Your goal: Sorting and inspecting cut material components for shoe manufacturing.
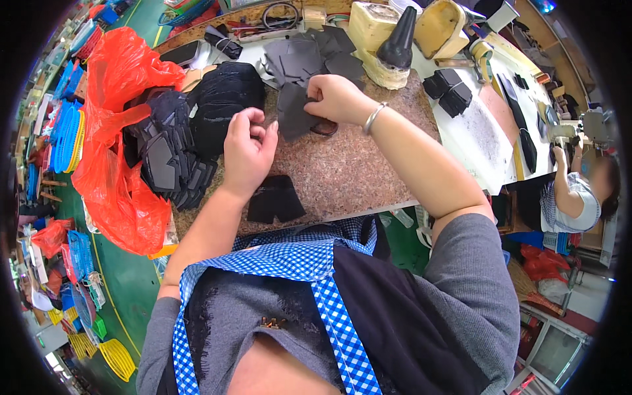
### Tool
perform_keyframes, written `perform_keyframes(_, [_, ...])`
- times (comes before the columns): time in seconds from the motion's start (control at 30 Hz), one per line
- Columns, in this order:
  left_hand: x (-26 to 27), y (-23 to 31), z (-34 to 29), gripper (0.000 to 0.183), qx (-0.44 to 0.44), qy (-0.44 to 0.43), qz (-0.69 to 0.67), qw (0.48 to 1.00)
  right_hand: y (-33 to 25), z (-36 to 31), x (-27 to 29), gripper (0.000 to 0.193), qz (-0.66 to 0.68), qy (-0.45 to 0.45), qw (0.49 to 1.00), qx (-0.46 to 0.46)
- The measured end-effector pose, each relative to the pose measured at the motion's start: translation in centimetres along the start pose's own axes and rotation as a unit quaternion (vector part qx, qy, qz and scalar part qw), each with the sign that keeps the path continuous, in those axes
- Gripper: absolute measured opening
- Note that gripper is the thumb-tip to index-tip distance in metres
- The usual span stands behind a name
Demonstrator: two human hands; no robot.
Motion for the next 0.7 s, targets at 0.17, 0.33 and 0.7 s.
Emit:
perform_keyframes(0.17, [-3.9, -5.0, 5.0, 0.029, 0.147, -0.108, 0.052, 0.982, -0.3, 1.1, -1.1, 0.031, 0.037, 0.012, 0.999, 0.023])
perform_keyframes(0.33, [-5.6, -5.4, 4.6, 0.016, 0.284, -0.211, -0.149, 0.923, 0.4, 2.4, -1.3, 0.033, 0.031, 0.027, 0.999, -0.002])
perform_keyframes(0.7, [-5.3, -5.1, 4.7, 0.042, 0.423, -0.214, -0.172, 0.864, 0.6, -0.3, -2.2, 0.02, 0.174, 0.154, 0.969, -0.081])
Point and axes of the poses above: each hand's wrist, its own z-axis towards the middle knuckle, its own x-axis out of the back of the hand, y = z × x, the point moved 6 cm from there along z, towards the middle knuckle, and after that the axes turned 13 degrees about x, right-handed, at the moved point
